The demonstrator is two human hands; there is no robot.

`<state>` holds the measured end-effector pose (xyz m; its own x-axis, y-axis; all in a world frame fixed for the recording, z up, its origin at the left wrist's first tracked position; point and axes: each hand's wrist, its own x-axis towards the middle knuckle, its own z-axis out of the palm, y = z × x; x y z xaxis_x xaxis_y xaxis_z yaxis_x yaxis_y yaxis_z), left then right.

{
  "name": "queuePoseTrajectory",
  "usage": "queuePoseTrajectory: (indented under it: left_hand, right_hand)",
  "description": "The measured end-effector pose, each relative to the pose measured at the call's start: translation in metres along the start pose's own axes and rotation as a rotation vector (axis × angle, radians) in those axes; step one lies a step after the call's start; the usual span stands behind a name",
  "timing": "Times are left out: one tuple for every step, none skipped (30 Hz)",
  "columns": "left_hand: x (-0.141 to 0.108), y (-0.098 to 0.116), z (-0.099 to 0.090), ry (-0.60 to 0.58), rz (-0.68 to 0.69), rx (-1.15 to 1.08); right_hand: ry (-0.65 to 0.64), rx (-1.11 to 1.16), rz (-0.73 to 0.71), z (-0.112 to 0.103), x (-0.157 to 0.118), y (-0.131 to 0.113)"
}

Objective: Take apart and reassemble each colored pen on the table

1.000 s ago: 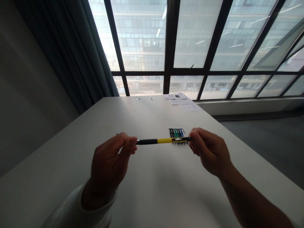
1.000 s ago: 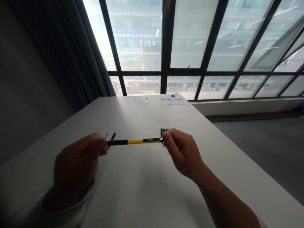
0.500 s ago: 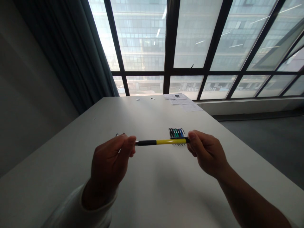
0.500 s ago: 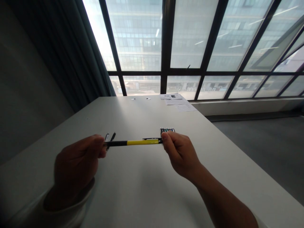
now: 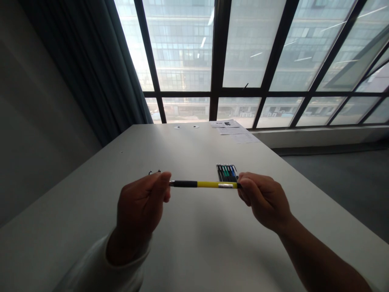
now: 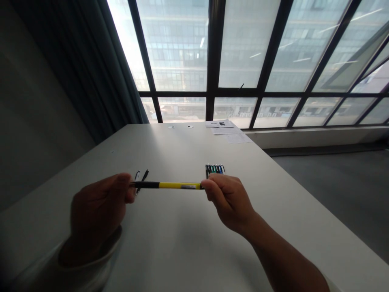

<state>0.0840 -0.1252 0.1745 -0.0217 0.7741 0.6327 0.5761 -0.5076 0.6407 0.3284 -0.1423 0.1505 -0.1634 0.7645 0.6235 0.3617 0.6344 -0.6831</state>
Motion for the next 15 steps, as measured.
queuePoseTrajectory:
  left_hand:
    - [0.000,-0.001,0.001,0.007,-0.009,-0.008]
    - [0.001,-0.003,0.001,0.021,-0.022,-0.017]
    - [0.002,-0.005,0.002,0.040,-0.039,-0.034]
    - [0.003,-0.007,0.003,0.061,-0.057,-0.065]
    - [0.004,-0.010,0.004,0.078,-0.074,-0.117]
    - [0.004,-0.013,0.006,0.085,-0.092,-0.188]
    - [0.005,-0.016,0.007,0.080,-0.109,-0.276]
    - [0.005,-0.019,0.009,0.053,-0.123,-0.374]
    - [0.005,-0.020,0.011,0.010,-0.130,-0.472]
    - [0.004,-0.021,0.013,-0.044,-0.134,-0.555]
    - [0.003,-0.021,0.016,-0.104,-0.143,-0.616]
    - [0.001,-0.019,0.019,-0.164,-0.153,-0.654]
    - [-0.001,-0.017,0.021,-0.224,-0.166,-0.673]
    - [-0.003,-0.014,0.024,-0.283,-0.183,-0.684]
    - [-0.005,-0.012,0.026,-0.339,-0.200,-0.693]
  right_hand:
    - [-0.011,-0.003,-0.027,-0.001,0.000,-0.001]
    - [-0.030,-0.008,-0.047,-0.001,0.001,-0.001]
    - [-0.060,-0.014,-0.063,-0.001,0.001,-0.001]
    - [-0.101,-0.023,-0.073,-0.001,0.002,-0.002]
    - [-0.154,-0.040,-0.075,0.001,0.002,-0.002]
    - [-0.213,-0.062,-0.067,0.003,0.003,-0.001]
    - [-0.271,-0.084,-0.053,0.006,0.003,0.000]
    - [-0.321,-0.103,-0.033,0.011,0.002,0.001]
    - [-0.361,-0.118,-0.010,0.016,0.001,0.002]
    - [-0.393,-0.130,0.007,0.023,0.000,0.003]
    - [-0.422,-0.137,0.017,0.030,-0.002,0.005]
    - [-0.447,-0.143,0.017,0.037,-0.004,0.006]
    - [-0.476,-0.149,0.013,0.044,-0.006,0.007]
    - [-0.507,-0.154,0.009,0.050,-0.008,0.008]
    - [-0.545,-0.155,0.008,0.055,-0.010,0.008]
